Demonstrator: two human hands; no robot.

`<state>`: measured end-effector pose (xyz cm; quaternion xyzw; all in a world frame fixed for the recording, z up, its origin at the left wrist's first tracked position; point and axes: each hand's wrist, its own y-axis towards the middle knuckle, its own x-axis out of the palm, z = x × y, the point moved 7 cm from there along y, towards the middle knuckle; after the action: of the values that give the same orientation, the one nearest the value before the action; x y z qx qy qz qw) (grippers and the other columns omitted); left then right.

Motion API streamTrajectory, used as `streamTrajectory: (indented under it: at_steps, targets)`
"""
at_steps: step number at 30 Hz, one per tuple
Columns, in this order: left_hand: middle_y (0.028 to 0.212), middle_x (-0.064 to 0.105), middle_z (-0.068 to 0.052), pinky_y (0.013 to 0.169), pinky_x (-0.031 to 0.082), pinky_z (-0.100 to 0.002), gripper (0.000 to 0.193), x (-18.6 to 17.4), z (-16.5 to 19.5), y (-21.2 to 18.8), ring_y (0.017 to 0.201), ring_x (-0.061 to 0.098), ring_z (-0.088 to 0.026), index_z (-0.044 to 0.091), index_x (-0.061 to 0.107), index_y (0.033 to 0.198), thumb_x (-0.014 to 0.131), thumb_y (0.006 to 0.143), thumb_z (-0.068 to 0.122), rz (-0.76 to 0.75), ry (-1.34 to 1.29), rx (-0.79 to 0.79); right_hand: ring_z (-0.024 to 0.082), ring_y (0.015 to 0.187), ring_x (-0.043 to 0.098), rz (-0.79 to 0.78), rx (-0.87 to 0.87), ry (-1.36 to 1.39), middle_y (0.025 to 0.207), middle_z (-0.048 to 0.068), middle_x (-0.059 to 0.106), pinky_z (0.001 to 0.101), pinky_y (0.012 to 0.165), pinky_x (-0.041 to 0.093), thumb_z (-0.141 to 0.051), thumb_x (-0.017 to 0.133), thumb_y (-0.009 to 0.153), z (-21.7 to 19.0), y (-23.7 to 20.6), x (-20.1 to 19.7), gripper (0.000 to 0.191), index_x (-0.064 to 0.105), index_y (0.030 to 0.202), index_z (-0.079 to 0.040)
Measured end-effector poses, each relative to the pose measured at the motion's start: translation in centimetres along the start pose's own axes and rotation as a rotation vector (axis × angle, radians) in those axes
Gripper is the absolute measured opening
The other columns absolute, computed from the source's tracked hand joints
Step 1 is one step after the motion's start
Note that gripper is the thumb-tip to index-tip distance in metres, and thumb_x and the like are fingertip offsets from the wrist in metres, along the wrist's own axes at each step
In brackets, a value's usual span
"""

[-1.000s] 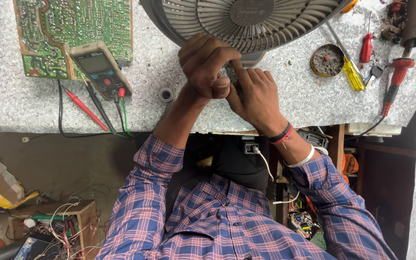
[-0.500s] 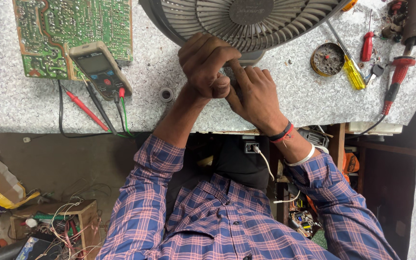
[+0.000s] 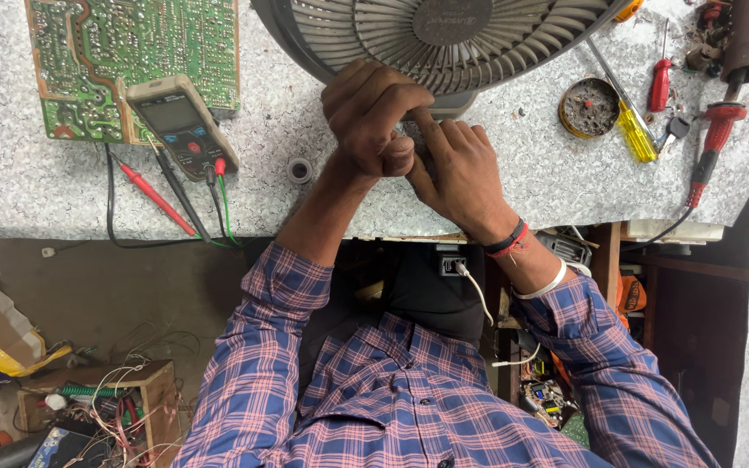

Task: The person places three purple cylindrical batteries into the back compartment of a small grey fan, closes the cover, and secures it with a screwdriver. They then plug a white USB cable into the fan and connect the other end to a power source under the workbench.

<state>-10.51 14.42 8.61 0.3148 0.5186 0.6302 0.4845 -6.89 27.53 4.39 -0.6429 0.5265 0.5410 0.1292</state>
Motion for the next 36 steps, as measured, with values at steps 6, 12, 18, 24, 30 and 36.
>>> streamTrajectory:
  at_steps: [6, 12, 18, 24, 30, 36]
  targets:
    - [0.065, 0.064, -0.007, 0.054, 0.043, -0.036, 0.079, -0.09, 0.09, 0.12, 0.057, 0.061, -0.020, 0.005, 0.069, 0.076, 0.022, 0.111, 0.057, 0.006, -0.004, 0.001, 0.027, 0.078, 0.058, 0.004, -0.024, 0.004, 0.085, 0.010, 0.060, 0.0400, 0.074, 0.043, -0.023, 0.074, 0.095, -0.23, -0.05, -0.11, 0.052, 0.059, 0.139, 0.002]
    - [0.064, 0.063, -0.006, 0.054, 0.043, -0.036, 0.079, -0.14, 0.12, 0.22, 0.057, 0.061, -0.020, 0.004, 0.069, 0.076, 0.022, 0.111, 0.057, 0.000, -0.001, -0.003, 0.026, 0.078, 0.058, -0.001, -0.017, 0.010, 0.085, 0.009, 0.060, 0.0392, 0.074, 0.043, -0.022, 0.074, 0.095, -0.18, -0.05, -0.07, 0.052, 0.059, 0.139, 0.002]
    - [0.063, 0.063, -0.006, 0.053, 0.042, -0.036, 0.079, -0.09, 0.04, 0.10, 0.056, 0.060, -0.019, 0.004, 0.069, 0.076, 0.022, 0.111, 0.058, 0.006, -0.002, 0.004, 0.026, 0.078, 0.058, 0.003, -0.021, 0.005, 0.084, 0.008, 0.060, 0.0390, 0.075, 0.044, -0.022, 0.074, 0.095, -0.14, -0.08, -0.03, 0.053, 0.058, 0.140, 0.002]
    - [0.063, 0.063, -0.005, 0.052, 0.042, -0.034, 0.080, -0.05, -0.08, -0.12, 0.056, 0.060, -0.018, 0.005, 0.070, 0.076, 0.021, 0.111, 0.058, 0.011, 0.007, 0.006, 0.025, 0.077, 0.057, -0.015, -0.009, 0.004, 0.083, 0.007, 0.059, 0.0389, 0.074, 0.043, -0.022, 0.074, 0.094, 0.01, -0.09, 0.12, 0.055, 0.058, 0.140, 0.002]
    - [0.063, 0.063, -0.005, 0.053, 0.042, -0.035, 0.079, -0.06, -0.13, -0.15, 0.056, 0.060, -0.018, 0.005, 0.070, 0.077, 0.021, 0.111, 0.058, 0.009, 0.010, 0.004, 0.025, 0.078, 0.057, -0.006, -0.015, 0.006, 0.084, 0.008, 0.059, 0.0388, 0.075, 0.043, -0.021, 0.073, 0.094, -0.06, -0.06, 0.02, 0.055, 0.058, 0.141, 0.002]
    - [0.063, 0.063, -0.005, 0.053, 0.042, -0.035, 0.078, -0.07, -0.13, -0.04, 0.056, 0.060, -0.018, 0.005, 0.070, 0.078, 0.023, 0.111, 0.057, 0.008, 0.005, 0.000, 0.025, 0.079, 0.057, -0.003, -0.017, 0.009, 0.085, 0.008, 0.059, 0.0390, 0.075, 0.043, -0.022, 0.074, 0.095, -0.21, -0.06, -0.09, 0.054, 0.057, 0.142, 0.001]
